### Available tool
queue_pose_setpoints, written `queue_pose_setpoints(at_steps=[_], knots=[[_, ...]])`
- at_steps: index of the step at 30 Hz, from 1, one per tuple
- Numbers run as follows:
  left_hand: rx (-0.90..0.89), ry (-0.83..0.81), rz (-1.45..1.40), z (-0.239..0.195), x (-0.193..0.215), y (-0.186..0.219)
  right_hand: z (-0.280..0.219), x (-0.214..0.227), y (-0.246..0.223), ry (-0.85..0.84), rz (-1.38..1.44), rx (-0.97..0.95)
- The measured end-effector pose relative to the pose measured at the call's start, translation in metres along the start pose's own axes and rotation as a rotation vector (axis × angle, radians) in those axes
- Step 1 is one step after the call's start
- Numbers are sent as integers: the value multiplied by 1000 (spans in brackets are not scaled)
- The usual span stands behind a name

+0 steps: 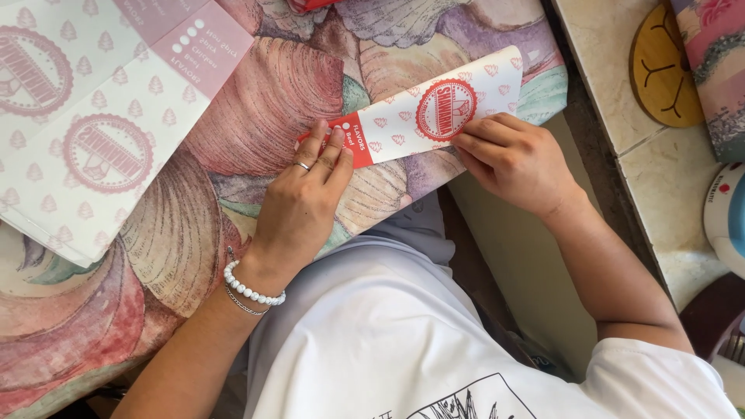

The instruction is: Folding printed paper sheets into bags and organizing them into stacks on a workspace.

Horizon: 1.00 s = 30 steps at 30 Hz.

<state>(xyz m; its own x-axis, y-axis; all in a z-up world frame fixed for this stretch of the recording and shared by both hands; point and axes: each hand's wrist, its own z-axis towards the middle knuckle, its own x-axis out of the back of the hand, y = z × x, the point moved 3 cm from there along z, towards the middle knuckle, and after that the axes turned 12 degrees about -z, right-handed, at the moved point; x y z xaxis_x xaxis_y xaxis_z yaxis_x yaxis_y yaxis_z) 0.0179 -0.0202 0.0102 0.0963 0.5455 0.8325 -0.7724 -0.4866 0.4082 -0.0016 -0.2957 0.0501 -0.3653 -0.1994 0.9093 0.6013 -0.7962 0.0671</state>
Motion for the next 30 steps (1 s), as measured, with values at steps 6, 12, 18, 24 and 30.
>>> queue_pose_setpoints(at_steps=[6,12,18,24,30], knots=[[11,-32,68,1,1,-2,6,-2,-10,20,-3,-2],[53,-29,30,9,8,1,39,-40,-54,185,89,47],[30,-3,19,2,2,-6,22,-22,-37,46,-38,63],[18,-7,13,4,4,-6,-5,-23,-14,3,-119,98],[-5,-72,56,6,3,-5,-5,-27,-11,16,-63,77]])
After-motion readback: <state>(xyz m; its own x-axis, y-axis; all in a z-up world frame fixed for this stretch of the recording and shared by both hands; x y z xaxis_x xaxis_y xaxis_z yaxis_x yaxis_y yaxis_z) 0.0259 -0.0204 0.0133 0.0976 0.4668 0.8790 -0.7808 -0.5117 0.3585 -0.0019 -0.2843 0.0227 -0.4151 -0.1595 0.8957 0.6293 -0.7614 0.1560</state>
